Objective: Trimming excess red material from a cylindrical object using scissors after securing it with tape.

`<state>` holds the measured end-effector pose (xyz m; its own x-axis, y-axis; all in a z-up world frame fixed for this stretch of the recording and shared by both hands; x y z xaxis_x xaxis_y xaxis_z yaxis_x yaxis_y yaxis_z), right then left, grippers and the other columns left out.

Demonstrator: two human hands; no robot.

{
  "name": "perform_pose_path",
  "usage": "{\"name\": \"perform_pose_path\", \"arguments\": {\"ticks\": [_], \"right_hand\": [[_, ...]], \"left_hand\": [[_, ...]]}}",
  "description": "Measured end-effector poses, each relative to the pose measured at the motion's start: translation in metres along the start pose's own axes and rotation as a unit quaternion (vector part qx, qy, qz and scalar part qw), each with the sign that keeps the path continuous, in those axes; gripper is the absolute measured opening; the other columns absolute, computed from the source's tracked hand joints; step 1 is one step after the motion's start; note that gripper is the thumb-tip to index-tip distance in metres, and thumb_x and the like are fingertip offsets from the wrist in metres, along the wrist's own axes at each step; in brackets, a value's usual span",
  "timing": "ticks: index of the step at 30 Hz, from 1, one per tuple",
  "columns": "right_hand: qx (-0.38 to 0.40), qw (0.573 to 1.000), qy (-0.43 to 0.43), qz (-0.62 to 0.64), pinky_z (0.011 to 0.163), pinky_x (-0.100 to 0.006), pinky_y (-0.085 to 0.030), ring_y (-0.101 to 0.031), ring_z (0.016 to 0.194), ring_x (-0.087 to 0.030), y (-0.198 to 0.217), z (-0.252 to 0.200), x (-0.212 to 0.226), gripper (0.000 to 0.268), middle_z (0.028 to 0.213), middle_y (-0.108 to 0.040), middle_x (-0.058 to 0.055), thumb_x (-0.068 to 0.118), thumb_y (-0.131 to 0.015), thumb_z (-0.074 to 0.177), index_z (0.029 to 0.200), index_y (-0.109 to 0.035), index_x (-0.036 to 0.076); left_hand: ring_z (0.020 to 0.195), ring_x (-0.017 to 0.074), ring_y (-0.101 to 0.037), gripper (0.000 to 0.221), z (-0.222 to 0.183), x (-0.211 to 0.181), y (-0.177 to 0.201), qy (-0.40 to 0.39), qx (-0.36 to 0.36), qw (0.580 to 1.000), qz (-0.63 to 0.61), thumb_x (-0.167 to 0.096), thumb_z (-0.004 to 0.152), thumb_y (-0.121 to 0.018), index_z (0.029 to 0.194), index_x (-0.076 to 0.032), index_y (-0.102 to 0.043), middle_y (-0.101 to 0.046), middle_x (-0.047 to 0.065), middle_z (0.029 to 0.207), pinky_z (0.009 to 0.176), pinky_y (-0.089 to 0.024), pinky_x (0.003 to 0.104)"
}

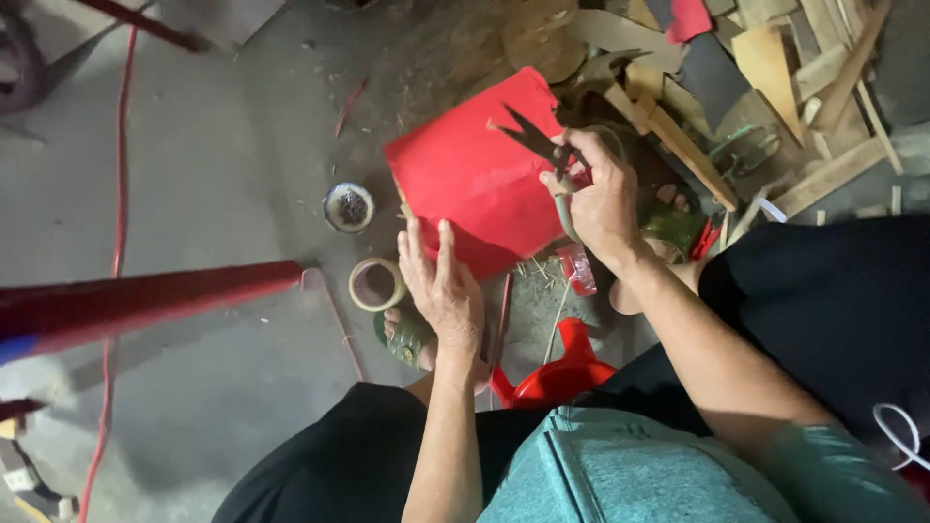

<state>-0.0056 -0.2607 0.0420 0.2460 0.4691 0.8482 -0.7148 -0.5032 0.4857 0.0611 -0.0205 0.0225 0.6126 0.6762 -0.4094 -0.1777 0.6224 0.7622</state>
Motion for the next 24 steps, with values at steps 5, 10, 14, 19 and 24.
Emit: {"name": "perform_pose_path", "arguments": {"ticks": [5,10,14,19,24], "right_hand": [[-0.028,0.991,-0.061,0.115,0.067,-0.029,-0.056,-0.069,0.084,-0.017,0.018,0.001,-0.034,0.049,0.106,-0.072,-0.015,-0.004,-0.083,0.085,0.129,-0.063,0.009],[-0.044,0.979,-0.110,0.165,0.069,-0.024,-0.054,-0.067,0.083,-0.013,0.018,-0.007,-0.032,0.047,0.100,-0.076,-0.013,0.001,-0.086,0.083,0.123,-0.063,0.011],[-0.020,0.974,-0.132,0.182,0.066,-0.020,-0.053,-0.065,0.080,-0.010,0.017,-0.012,-0.033,0.049,0.097,-0.076,-0.010,0.003,-0.087,0.081,0.123,-0.062,0.012],[-0.025,0.975,-0.118,0.185,0.064,-0.023,-0.055,-0.066,0.077,-0.014,0.006,-0.017,-0.047,0.045,0.096,-0.075,-0.013,0.000,-0.089,0.079,0.117,-0.066,0.009],[-0.017,0.978,-0.100,0.181,0.060,-0.026,-0.054,-0.062,0.073,-0.016,0.003,-0.015,-0.035,0.044,0.097,-0.069,-0.012,-0.001,-0.088,0.078,0.115,-0.067,0.008]], "left_hand": [[0.142,0.0383,-0.048,0.041,0.005,0.000,0.000,0.010,-0.013,1.000,0.002,-0.024,0.092,-0.078,0.131,-0.019,-0.071,-0.053,0.016,0.152,0.118,-0.036,0.052],[0.140,0.0364,-0.050,0.046,0.003,0.001,-0.006,0.013,-0.016,1.000,0.009,-0.027,0.088,-0.084,0.132,-0.019,-0.070,-0.053,0.015,0.152,0.119,-0.035,0.053],[0.138,0.0338,-0.053,0.043,0.001,0.006,-0.010,0.010,-0.032,0.999,0.010,-0.028,0.086,-0.087,0.126,-0.018,-0.073,-0.055,0.014,0.149,0.120,-0.034,0.050],[0.137,0.0315,-0.054,0.040,0.003,0.003,-0.009,0.017,-0.027,0.999,0.009,-0.024,0.087,-0.086,0.124,-0.016,-0.074,-0.057,0.013,0.147,0.120,-0.034,0.048],[0.136,0.0301,-0.055,0.038,0.003,0.001,-0.009,0.028,-0.028,0.999,0.002,-0.025,0.087,-0.086,0.123,-0.016,-0.074,-0.057,0.013,0.146,0.119,-0.036,0.048]]}}
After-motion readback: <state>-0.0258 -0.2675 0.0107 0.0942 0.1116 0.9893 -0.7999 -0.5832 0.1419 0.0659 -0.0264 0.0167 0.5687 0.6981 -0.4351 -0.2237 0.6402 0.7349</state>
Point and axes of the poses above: each hand's wrist, its own z-axis towards the middle knuckle, its own y-axis out of the back of the hand, x = y × z, the point moved 7 cm from there along z, towards the middle knuckle
